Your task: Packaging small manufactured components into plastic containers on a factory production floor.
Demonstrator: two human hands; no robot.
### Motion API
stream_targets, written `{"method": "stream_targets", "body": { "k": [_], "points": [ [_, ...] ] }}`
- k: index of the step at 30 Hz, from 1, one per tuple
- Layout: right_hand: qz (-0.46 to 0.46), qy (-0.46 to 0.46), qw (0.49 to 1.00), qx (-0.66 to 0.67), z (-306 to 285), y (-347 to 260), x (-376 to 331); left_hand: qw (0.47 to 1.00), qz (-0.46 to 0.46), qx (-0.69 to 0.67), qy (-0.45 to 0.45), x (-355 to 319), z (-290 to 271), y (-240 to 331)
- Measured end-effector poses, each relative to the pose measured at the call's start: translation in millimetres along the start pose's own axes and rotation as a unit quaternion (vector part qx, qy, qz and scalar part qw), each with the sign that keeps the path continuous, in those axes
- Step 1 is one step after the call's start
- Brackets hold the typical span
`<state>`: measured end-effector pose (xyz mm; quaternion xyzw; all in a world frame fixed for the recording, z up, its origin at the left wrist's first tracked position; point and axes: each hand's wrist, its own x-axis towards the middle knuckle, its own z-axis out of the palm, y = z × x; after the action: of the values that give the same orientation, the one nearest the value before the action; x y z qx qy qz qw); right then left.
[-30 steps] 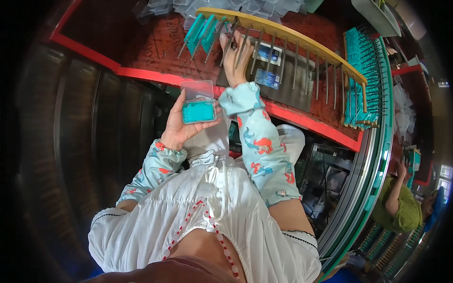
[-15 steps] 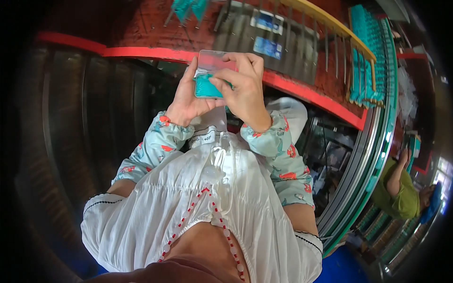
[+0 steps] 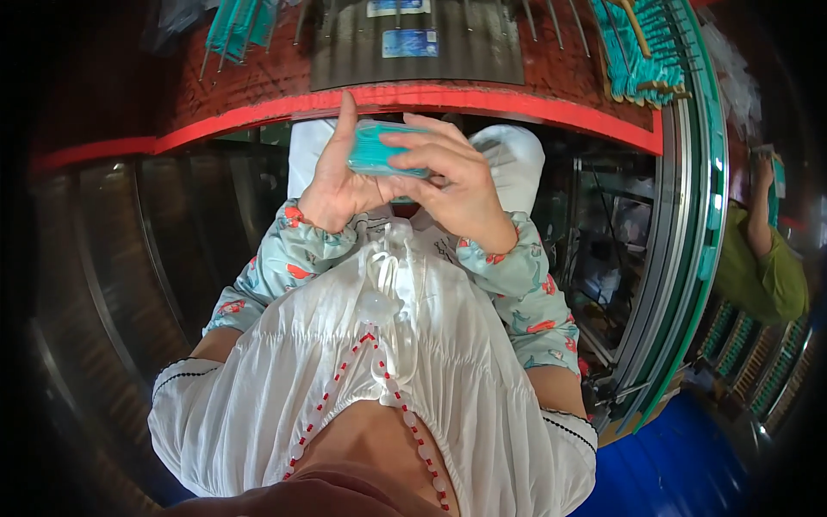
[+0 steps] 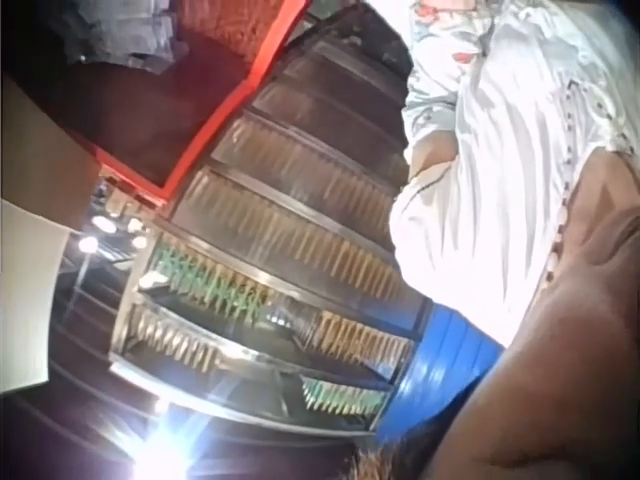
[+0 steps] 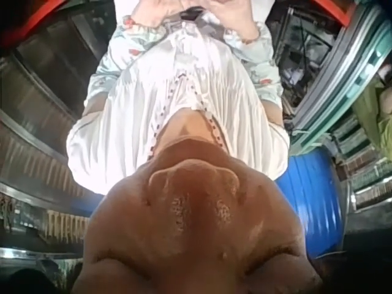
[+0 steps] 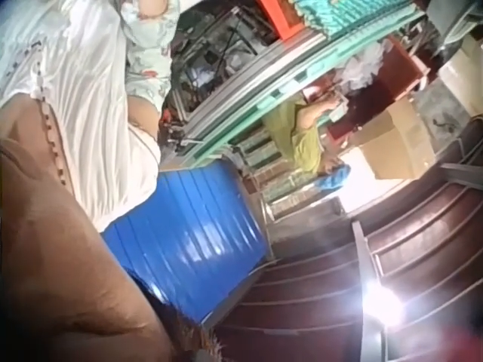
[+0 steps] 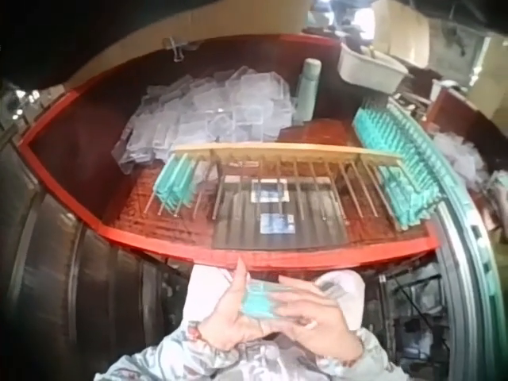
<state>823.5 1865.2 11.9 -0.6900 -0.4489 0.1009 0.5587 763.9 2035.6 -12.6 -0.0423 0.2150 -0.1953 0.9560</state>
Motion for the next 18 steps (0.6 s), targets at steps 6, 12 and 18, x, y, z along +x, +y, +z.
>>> {"method": "stream_targets", "body": {
  "k": [6,12,18],
  "points": [
    [0.189,0.167,0.943,0.217,-10,6,-19,0.653,0.324,0.684,-0.026,6,-5,7],
    [0.192,0.153,0.968,0.062,-9,-4,-22,0.73,0.152,0.663,-0.066,3,15,7],
    [0.155,0.162,0.974,0.027,-19,-8,-21,0.761,0.169,0.624,-0.062,4,30,-22]
  ]
}}
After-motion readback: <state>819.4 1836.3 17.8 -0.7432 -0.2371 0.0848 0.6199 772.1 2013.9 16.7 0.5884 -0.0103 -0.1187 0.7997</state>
